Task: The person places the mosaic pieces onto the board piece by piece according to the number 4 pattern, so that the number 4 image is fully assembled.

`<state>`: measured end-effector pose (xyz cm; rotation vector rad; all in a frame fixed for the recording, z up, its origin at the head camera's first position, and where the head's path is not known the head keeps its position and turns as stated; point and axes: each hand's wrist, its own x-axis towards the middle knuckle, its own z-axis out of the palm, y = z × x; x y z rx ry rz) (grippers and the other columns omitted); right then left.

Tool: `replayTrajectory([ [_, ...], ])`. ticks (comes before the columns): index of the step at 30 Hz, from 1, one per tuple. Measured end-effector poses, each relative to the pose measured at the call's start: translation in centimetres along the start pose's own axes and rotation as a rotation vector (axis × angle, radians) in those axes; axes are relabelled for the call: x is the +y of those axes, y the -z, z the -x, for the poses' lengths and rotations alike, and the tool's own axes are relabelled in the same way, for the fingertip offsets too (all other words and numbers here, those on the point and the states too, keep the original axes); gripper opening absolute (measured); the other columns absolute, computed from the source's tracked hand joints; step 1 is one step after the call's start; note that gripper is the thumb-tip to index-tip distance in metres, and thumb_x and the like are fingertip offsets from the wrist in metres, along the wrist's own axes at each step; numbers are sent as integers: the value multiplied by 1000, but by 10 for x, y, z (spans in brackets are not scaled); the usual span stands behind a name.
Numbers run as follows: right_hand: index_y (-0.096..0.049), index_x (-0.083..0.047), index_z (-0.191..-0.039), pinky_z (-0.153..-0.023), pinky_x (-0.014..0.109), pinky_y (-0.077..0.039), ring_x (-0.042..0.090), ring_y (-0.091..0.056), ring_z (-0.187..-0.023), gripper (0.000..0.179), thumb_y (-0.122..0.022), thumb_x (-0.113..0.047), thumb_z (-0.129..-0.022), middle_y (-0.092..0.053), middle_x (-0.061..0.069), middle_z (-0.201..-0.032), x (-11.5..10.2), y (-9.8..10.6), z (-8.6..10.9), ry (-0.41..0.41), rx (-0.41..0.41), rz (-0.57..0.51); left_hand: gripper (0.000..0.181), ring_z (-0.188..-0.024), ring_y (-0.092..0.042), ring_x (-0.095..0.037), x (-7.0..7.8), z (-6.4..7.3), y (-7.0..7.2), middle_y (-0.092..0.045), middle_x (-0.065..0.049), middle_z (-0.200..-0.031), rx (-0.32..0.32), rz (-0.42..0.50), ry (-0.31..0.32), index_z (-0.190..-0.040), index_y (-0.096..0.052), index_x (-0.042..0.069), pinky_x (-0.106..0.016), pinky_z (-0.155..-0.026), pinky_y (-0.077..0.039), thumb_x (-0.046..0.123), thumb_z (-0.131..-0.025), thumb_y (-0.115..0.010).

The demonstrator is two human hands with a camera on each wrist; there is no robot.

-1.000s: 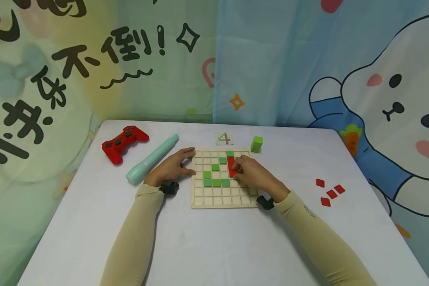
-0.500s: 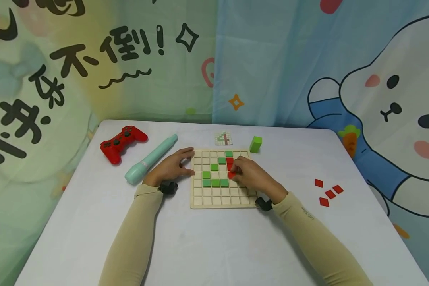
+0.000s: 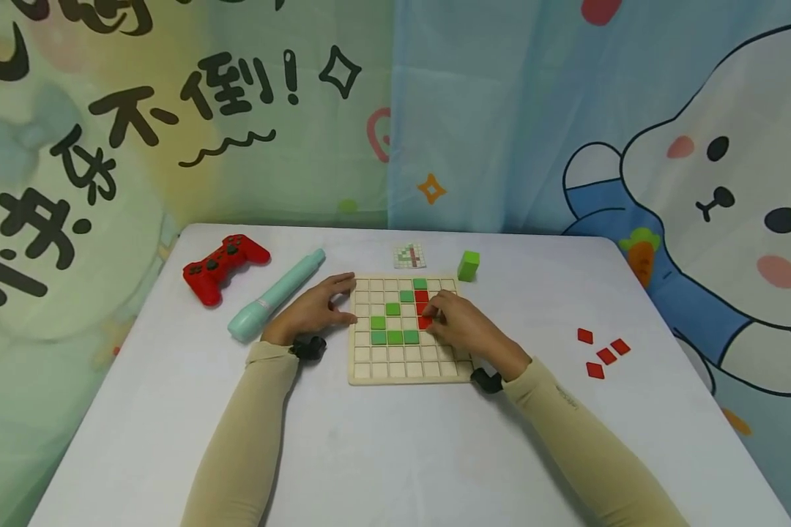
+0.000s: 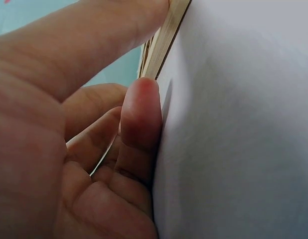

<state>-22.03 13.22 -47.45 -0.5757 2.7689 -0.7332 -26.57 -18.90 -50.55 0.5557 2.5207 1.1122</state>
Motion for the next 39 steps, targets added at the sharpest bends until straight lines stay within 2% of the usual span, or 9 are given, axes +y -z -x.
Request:
replayTrajectory([
  [5, -70, -8, -127, -90, 41, -55, 24, -64, -105, 24, -70, -18, -104, -69, 8, -123, 3, 9, 11, -8, 48, -47, 86, -109, -64, -24, 1, -1, -3, -29, -6, -178, 3, -18, 0, -165, -40, 10, -34, -98, -52, 25, -93, -84],
  [11, -70, -8, -130, -88, 39, -54, 24, -65, -105, 26, -67, -15, -106, -71, 9, -121, 23, 32, 40, -4, 230, -87, 86, -111, -63, -24, 2, 0, -3, -29, -7, -178, 6, -26, 2, -165, -40, 10, -37, -101, -52, 25, -93, -84],
  [15, -70, -11, -130, -89, 28, -52, 23, -64, -105, 24, -65, -16, -107, -71, 9, -120, 50, 46, 74, -62, 362, -87, 86, -113, -62, -25, 3, 0, -3, -29, -6, -178, -2, -17, 3, -165, -40, 10, -36, -101, -51, 26, -93, -85],
  [20, -70, -12, -131, -80, 9, -46, 1, -59, -100, 25, -63, -21, -109, -72, 12, -120, 94, 55, 127, -128, 482, -81, 85, -117, -61, -26, 3, 2, -5, -29, -7, -178, 1, -5, 0, -165, -41, 10, -37, -102, -50, 25, -93, -84],
  [22, -69, -11, -133, -72, 12, -48, 2, -59, -97, 27, -61, -24, -110, -72, 15, -120, 110, 57, 147, -180, 486, -87, 85, -120, -60, -26, 2, 2, -5, -29, -7, -178, 8, -8, -5, -165, -41, 9, -38, -103, -50, 24, -94, -84],
  [26, -64, -7, -137, -63, 20, -51, 31, -64, -100, 35, -58, -29, -111, -69, 24, -124, 134, 56, 177, -328, 426, -89, 85, -121, -60, -25, 0, 2, -6, -29, -6, -178, 11, -17, -6, -165, -40, 10, -38, -104, -50, 24, -94, -84],
  [31, -62, -4, -140, -68, 17, -51, 41, -64, -108, 39, -57, -31, -112, -66, 27, -127, 154, 52, 200, -385, 349, -81, 86, -116, -62, -25, -1, 2, -8, -29, -5, -178, 8, -28, 4, -166, -39, 11, -38, -102, -51, 25, -94, -84],
  [35, -64, -7, -138, -71, 13, -49, 33, -66, -104, 35, -62, -27, -110, -65, 23, -126, 163, 50, 209, -337, 330, -52, 87, -112, -63, -23, -2, 2, -8, -30, -5, -178, 19, -46, 6, -166, -38, 12, -36, -100, -51, 26, -93, -84],
  [39, -67, -11, -134, -76, 7, -45, 5, -58, -98, 33, -73, -16, -102, -65, 14, -122, 171, 48, 212, -252, 334, -21, 87, -108, -64, -22, -1, 1, -7, -31, -5, -177, 26, -55, 2, -166, -39, 12, -36, -99, -51, 26, -93, -85],
])
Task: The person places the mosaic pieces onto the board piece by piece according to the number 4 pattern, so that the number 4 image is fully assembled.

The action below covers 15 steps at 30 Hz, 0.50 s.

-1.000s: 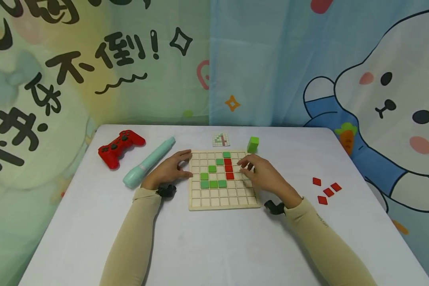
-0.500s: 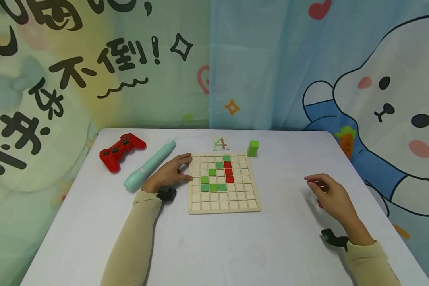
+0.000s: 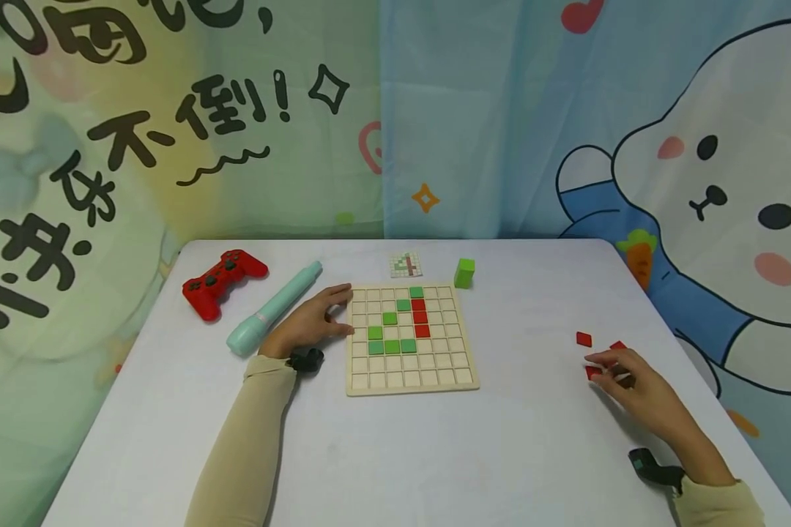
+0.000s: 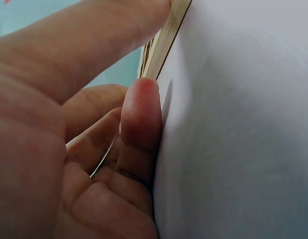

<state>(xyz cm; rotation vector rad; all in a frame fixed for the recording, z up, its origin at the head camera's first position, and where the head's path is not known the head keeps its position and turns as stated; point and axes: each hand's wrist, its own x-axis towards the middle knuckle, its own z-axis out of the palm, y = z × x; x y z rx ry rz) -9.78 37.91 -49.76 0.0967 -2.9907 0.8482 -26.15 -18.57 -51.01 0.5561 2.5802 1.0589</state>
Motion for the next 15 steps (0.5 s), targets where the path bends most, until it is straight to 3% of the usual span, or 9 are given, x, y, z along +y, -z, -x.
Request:
replayTrajectory([
  [3, -69, -14, -133, -79, 7, -45, -5, -50, -93, 39, -79, -10, -96, -64, 10, -120, 3, 0, -1, 34, -20, -2, 87, -104, -64, -21, 0, 0, 1, -31, -5, -177, 0, 4, -6, -165, -40, 12, -34, -97, -51, 26, -93, -85],
  [9, -68, -14, -137, -80, 8, -47, -4, -48, -91, 46, -82, -11, -93, -61, 9, -118, 8, 3, 3, 1, -91, 40, 87, -106, -64, -21, 0, 0, 1, -31, -6, -177, -5, 26, -26, -165, -41, 10, -32, -96, -51, 26, -92, -86],
  [15, -69, -11, -134, -77, 7, -47, -4, -49, -87, 47, -83, -6, -90, -58, 5, -105, 15, 0, 6, 37, -50, 42, 87, -107, -64, -22, 0, 0, 1, -31, -5, -177, 1, 25, -17, -165, -41, 11, -33, -96, -52, 26, -92, -86],
])
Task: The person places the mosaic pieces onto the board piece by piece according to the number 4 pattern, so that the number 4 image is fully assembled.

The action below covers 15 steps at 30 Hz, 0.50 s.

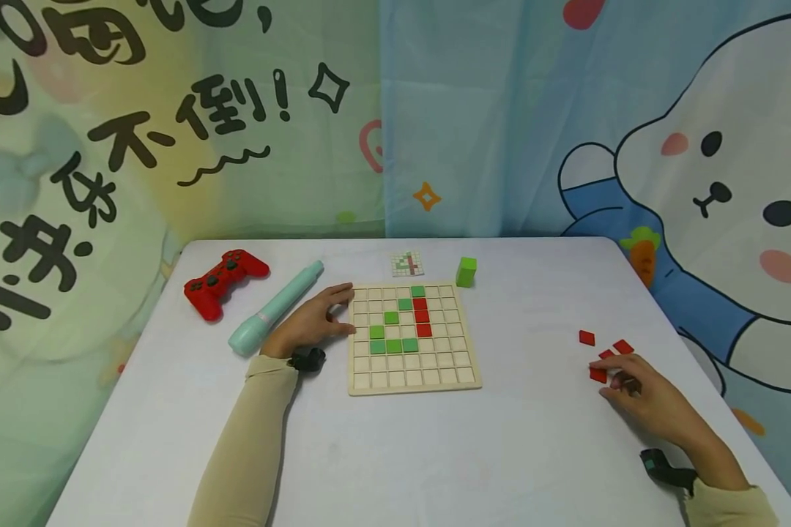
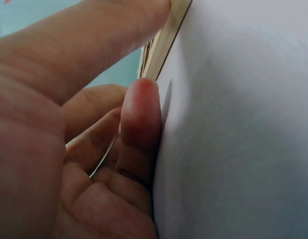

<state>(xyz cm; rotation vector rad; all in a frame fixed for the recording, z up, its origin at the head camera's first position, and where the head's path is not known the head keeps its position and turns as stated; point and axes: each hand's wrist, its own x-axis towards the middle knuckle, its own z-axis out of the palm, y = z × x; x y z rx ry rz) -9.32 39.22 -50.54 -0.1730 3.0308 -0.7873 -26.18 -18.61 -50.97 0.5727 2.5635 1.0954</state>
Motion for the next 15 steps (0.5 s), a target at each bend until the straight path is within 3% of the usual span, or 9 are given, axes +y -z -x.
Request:
replayTrajectory([
  [8, -68, -3, -132, -70, 13, -48, -5, -48, -82, 40, -78, -3, -93, -60, 7, -104, 2, -1, 1, -26, 35, 13, 87, -109, -63, -23, 2, -1, 0, -31, -6, -177, 4, -6, 6, -165, -40, 10, -33, -96, -51, 26, -93, -85],
  [15, -64, 2, -134, -71, 14, -47, 2, -49, -85, 42, -77, -8, -96, -58, 9, -106, -4, -1, 0, -86, -20, -11, 88, -107, -62, -23, 4, 1, 0, -31, -4, -177, -3, 4, 37, -166, -39, 13, -34, -97, -50, 26, -92, -85],
])
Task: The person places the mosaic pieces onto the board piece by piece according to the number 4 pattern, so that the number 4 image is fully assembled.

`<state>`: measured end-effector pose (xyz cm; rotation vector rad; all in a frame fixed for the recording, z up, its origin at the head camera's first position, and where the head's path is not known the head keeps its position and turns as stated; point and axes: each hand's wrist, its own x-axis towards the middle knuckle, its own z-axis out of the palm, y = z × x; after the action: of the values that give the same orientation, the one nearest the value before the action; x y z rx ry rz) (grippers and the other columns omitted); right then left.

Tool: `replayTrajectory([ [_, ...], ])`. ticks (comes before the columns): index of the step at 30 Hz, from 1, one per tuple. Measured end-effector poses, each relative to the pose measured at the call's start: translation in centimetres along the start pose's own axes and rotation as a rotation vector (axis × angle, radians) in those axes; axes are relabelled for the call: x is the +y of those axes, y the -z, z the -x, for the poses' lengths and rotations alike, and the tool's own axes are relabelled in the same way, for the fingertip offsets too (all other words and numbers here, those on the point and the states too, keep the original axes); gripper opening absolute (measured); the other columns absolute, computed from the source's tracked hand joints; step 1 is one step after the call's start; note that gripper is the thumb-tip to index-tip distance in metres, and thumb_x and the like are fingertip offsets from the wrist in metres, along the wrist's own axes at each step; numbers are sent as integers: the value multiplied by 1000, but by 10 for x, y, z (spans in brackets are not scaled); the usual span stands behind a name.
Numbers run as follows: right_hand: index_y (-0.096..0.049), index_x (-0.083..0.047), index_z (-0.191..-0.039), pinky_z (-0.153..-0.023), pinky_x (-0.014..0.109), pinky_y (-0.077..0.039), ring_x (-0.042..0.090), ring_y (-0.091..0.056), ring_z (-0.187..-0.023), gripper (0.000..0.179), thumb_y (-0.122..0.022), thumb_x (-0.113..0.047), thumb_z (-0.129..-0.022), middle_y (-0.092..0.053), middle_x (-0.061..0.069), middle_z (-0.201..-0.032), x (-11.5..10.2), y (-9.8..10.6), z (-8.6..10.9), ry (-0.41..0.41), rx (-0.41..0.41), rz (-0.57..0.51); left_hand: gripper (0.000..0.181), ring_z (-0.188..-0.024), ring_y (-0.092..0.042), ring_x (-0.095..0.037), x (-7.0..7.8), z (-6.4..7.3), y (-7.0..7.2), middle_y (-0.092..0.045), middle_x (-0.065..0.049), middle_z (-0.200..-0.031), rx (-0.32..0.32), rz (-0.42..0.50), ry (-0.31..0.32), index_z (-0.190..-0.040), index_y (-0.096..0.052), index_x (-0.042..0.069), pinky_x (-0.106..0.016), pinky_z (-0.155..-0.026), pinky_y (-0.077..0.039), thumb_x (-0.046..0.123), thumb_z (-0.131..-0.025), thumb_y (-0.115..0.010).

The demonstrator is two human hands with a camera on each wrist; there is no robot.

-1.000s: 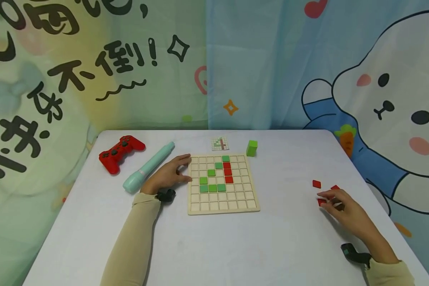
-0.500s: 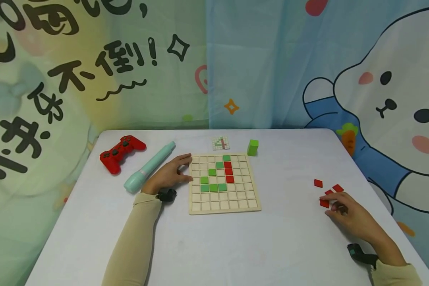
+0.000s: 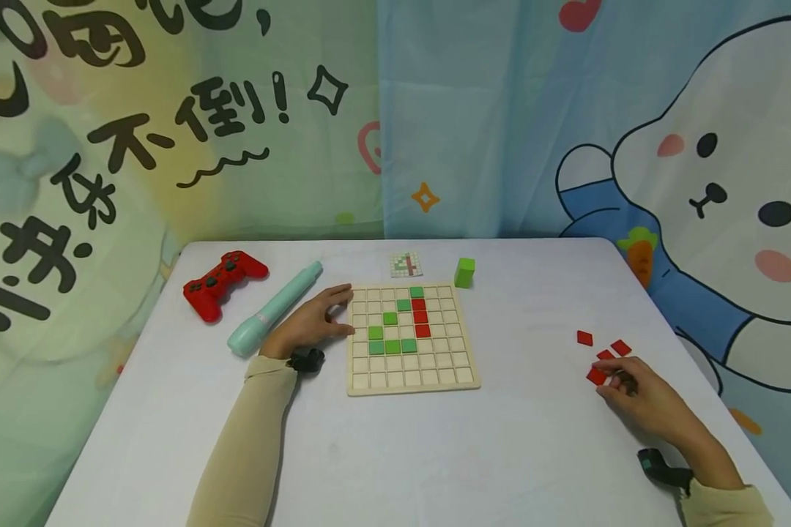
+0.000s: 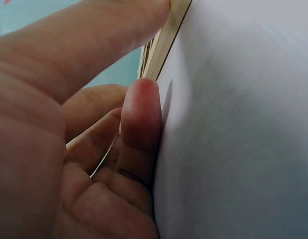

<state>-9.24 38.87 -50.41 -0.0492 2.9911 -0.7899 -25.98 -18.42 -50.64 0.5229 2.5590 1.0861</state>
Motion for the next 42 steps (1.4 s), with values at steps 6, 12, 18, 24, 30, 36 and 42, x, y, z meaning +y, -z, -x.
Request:
replayTrajectory([
  [6, -66, 2, -131, -70, 15, -47, 13, -52, -88, 40, -79, -8, -95, -59, 9, -105, -2, 1, -2, -18, -9, 26, 88, -110, -62, -25, 0, 1, -1, -31, -3, -177, -2, 17, 6, -166, -40, 14, -36, -99, -50, 26, -92, -86],
  [12, -69, -2, -129, -71, 16, -48, 9, -53, -87, 37, -78, -6, -94, -61, 7, -103, -5, 3, 0, 17, -24, 44, 87, -112, -63, -25, 0, 0, -1, -30, -5, -178, -4, 12, -7, -166, -40, 12, -36, -99, -50, 26, -93, -85],
  [18, -69, -1, -130, -73, 14, -50, 19, -60, -93, 41, -81, -7, -92, -64, 8, -104, -15, 7, -3, 44, -51, 43, 88, -112, -63, -25, -2, 0, -2, -30, -4, -178, -5, 3, -8, -166, -39, 13, -38, -102, -50, 27, -93, -85],
  [24, -70, -5, -125, -74, 16, -53, 6, -57, -88, 35, -81, -5, -91, -64, 5, -103, -31, 14, -7, 125, -41, 66, 88, -112, -63, -25, -2, 0, -3, -30, -5, -178, -2, -4, -16, -166, -39, 12, -39, -103, -51, 27, -93, -85],
  [30, -70, -11, -122, -73, 18, -53, 6, -54, -91, 30, -79, -8, -94, -61, 6, -111, -58, 24, -15, 196, -96, 105, 89, -121, -61, -26, -1, 0, -1, -29, -6, -178, -3, 8, -22, -166, -38, 12, -40, -104, -51, 26, -93, -85],
  [36, -69, -12, -120, -71, 19, -54, 12, -56, -95, 30, -80, -6, -93, -62, 5, -116, -97, 22, -27, 309, -131, 103, 88, -124, -60, -27, 0, 0, 0, -29, -7, -178, -2, 13, -21, -166, -39, 11, -42, -107, -50, 27, -93, -85],
  [42, -70, -12, -122, -70, 19, -54, 14, -58, -95, 30, -79, -7, -94, -61, 6, -120, -146, 5, -50, 349, -205, 142, 87, -124, -61, -26, -2, 0, 1, -29, -5, -178, -3, -5, -18, -166, -39, 12, -44, -109, -50, 28, -93, -84],
])
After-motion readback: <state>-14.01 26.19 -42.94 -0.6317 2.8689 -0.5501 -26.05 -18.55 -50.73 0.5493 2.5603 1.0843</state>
